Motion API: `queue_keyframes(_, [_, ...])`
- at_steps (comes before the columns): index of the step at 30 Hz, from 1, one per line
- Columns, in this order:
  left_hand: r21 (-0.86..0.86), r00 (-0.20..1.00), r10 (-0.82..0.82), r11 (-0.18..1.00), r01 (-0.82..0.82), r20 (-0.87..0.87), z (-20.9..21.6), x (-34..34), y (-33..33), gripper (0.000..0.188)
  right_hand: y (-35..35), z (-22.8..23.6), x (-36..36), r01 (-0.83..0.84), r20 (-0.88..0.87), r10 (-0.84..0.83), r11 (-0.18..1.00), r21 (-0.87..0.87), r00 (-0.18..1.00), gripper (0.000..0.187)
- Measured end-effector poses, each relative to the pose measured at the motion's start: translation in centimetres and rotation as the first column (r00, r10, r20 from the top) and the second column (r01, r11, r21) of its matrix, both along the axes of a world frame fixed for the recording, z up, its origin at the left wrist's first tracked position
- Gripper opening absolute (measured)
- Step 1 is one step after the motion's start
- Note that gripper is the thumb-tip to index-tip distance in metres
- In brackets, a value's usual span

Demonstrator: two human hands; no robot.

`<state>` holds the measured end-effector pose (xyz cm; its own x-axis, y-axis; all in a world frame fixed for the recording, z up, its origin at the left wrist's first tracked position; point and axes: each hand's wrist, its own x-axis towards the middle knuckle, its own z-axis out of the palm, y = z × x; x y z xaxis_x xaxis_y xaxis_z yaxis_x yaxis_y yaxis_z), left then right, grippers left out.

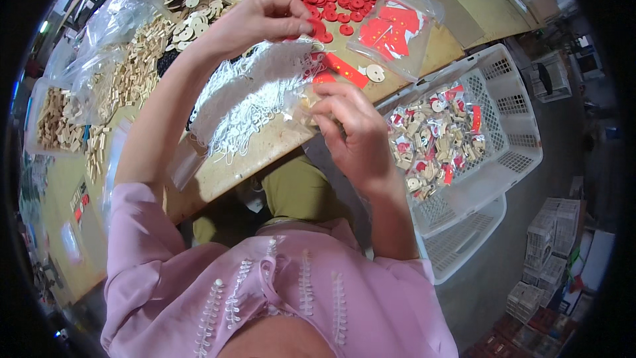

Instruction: The person assembles small craft kits by hand, placing wooden pieces, black beads, white strings, and red flag-shaped items into clear plastic bags. The person repeatedly picks items from piles on the table, arranges them in bags, and seals them.

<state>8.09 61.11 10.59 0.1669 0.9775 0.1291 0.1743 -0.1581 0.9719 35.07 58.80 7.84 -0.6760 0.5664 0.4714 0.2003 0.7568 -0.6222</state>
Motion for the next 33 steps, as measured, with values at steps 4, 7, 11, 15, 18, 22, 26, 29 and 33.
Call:
queue_keyframes(4, [0.093,0.955,-0.037,0.993,0.067,-0.293,2.3,0.9,-6.1,0.018,-0.2,0.5,-1.0,-0.034,-0.028,0.035,0.999,0.02,0.999,0.01])
queue_keyframes(7, [0.181,0.849,0.092,0.984,0.004,-0.521,3.2,1.7,-8.6,0.015,-0.7,0.7,-1.8,-0.114,-0.058,0.113,0.993,-0.02,0.992,0.012])
queue_keyframes(11, [0.272,0.931,0.298,0.933,-0.237,-0.21,1.8,2.1,-10.4,0.02,-1.7,1.1,-3.0,-0.199,-0.066,0.197,0.98,-0.019,0.978,0.013])
queue_keyframes(15, [0.443,0.918,0.312,0.878,-0.179,-0.247,0.8,3.0,-12.5,0.023,-2.9,2.4,-3.6,-0.275,-0.019,0.275,0.948,-0.158,0.961,0.012])
queue_keyframes(18, [0.453,0.915,0.37,0.851,-0.264,-0.161,0.5,1.7,-14.5,0.021,-3.5,1.9,-4.0,-0.343,-0.154,0.309,0.882,-0.322,0.938,0.012])
queue_keyframes(22, [0.187,0.948,0.309,0.938,-0.291,-0.074,-1.5,0.2,-18.5,0.069,-4.1,2.8,-5.0,-0.318,-0.158,0.289,0.926,-0.203,0.944,0.012])
queue_keyframes(26, [-0.065,0.921,0.333,0.934,-0.352,-0.204,-5.3,1.5,-21.9,0.093,-4.7,1.5,-6.7,-0.31,0.029,0.309,0.95,0.042,0.951,0.009])
queue_keyframes(29, [-0.006,0.895,0.446,0.895,-0.446,0.024,-7.0,1.0,-23.6,0.086,-5.6,1.7,-6.5,-0.37,0.047,0.369,0.929,0.017,0.928,0.011])
queue_keyframes(33, [0.558,0.756,0.606,0.727,-0.399,-0.249,-6.3,1.5,-23.9,0.048,-6.4,1.0,-6.9,-0.396,0.089,0.4,0.916,-0.062,0.912,0.012])
